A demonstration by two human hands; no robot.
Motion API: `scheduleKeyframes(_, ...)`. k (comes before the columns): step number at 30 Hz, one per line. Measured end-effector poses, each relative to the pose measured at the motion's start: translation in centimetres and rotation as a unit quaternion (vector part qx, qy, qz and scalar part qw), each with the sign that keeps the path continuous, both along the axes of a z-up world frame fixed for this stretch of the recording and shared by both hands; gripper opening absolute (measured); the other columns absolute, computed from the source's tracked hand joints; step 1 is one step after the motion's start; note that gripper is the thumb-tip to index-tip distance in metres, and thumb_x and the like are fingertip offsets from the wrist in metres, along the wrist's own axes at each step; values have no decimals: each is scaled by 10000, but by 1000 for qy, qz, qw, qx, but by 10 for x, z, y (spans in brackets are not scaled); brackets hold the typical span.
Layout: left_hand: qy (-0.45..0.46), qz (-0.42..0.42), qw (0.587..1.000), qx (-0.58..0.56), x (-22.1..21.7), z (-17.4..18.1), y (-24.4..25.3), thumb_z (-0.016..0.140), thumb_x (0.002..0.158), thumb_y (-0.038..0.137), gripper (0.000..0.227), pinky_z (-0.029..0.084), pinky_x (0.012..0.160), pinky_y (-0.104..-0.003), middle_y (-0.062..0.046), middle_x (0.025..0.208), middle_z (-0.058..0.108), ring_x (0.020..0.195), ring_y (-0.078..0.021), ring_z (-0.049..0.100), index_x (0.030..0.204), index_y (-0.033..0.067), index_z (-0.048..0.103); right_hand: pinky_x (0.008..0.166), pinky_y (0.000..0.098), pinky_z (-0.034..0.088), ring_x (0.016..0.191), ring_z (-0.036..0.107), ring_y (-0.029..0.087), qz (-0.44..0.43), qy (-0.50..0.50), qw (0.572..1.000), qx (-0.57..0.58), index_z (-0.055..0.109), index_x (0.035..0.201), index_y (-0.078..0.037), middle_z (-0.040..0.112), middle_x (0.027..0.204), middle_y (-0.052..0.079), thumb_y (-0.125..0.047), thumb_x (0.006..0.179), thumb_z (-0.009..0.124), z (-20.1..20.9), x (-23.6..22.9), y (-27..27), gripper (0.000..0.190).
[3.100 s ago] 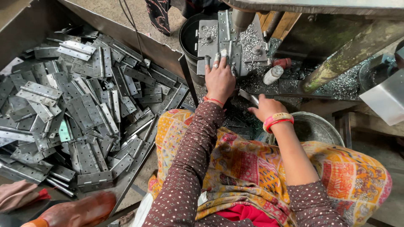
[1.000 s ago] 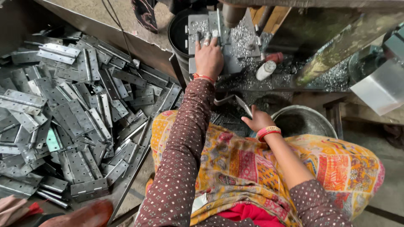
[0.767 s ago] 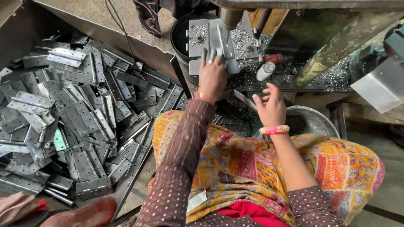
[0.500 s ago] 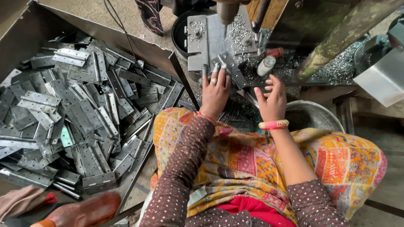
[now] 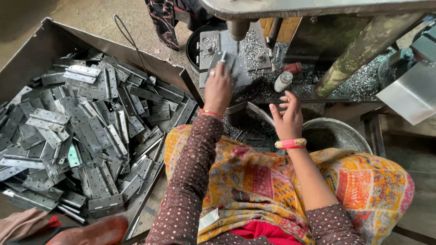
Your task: The person repeatedly picks up metal hinge pieces from a bin, places them under a drill press, and operates the machine to drill holes. After drilling, the person removes the piece and drops it into a metal bin. The process is repeated continuously.
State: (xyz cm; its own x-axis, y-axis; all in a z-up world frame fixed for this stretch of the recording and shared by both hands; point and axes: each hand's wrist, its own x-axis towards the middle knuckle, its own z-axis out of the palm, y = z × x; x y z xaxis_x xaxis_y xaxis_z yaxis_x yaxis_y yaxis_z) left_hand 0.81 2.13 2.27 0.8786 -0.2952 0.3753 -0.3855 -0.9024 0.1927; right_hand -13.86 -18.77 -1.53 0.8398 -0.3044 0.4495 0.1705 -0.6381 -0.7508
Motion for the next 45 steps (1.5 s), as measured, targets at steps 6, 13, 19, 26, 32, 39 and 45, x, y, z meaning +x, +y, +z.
scheduleKeyframes(6, -93, 22, 995, 39, -19, -24, 5, 628, 859, 301, 418, 285, 1143, -597, -131, 1391, 577, 1289, -339, 550, 1190, 56, 700, 749, 315, 591, 977, 648, 232, 7, 0, 1000, -24, 454, 1446, -14, 616, 1244, 153, -252, 1005, 752, -2, -3, 2, 583)
scheduleKeyframes(13, 1, 4, 999, -36, -22, -20, -16, 641, 862, 258, 337, 357, 1114, -562, -123, 1376, 620, 1303, -318, 551, 1082, 25, 745, 726, 386, 577, 863, 704, 250, -11, 94, 993, -76, 469, 1417, -24, 672, 1167, 139, -364, 960, 749, 0, -6, 5, 634)
scheduleKeyframes(19, -35, 0, 997, -63, -16, -19, -9, 643, 861, 214, 263, 382, 1099, -568, -105, 1355, 628, 1307, -311, 553, 1033, 47, 751, 726, 483, 583, 877, 737, 394, 3, 356, 903, -242, 469, 1403, -22, 737, 1016, 221, -583, 926, 690, -46, -5, 9, 769)
scheduleKeyframes(26, -20, -10, 997, -73, -23, -14, -9, 613, 837, 161, 275, 373, 1088, -578, -109, 1327, 628, 1254, -311, 571, 1049, 41, 741, 726, 563, 569, 875, 698, 496, 42, 373, 894, -244, 467, 1395, -27, 699, 1021, 303, -557, 818, 713, -88, -2, -5, 821)
scheduleKeyframes(32, -8, 10, 1000, 4, -4, -21, -15, 544, 918, 138, 254, 306, 1173, -606, -103, 1279, 641, 1239, -283, 581, 1073, 60, 728, 788, 558, 572, 914, 715, 475, 93, 408, 863, -284, 574, 1180, -21, 725, 997, 287, -577, 883, 710, -54, 28, -19, 645)
scheduleKeyframes(39, -25, 9, 999, -39, 15, -21, -19, 542, 875, 138, 257, 294, 1164, -586, -131, 1301, 637, 1255, -299, 574, 1014, 46, 737, 709, 570, 563, 838, 708, 485, 49, 364, 896, -251, 542, 1207, -48, 717, 890, 281, -465, 933, 667, -81, -3, -1, 514)
scheduleKeyframes(45, -85, 7, 995, -46, 0, -19, -17, 554, 917, 149, 292, 268, 1206, -575, -132, 1293, 641, 1275, -293, 572, 1098, 18, 742, 783, 562, 562, 898, 700, 495, 87, 428, 867, -240, 519, 1205, -21, 710, 945, 309, -476, 851, 735, -65, 8, -6, 616)
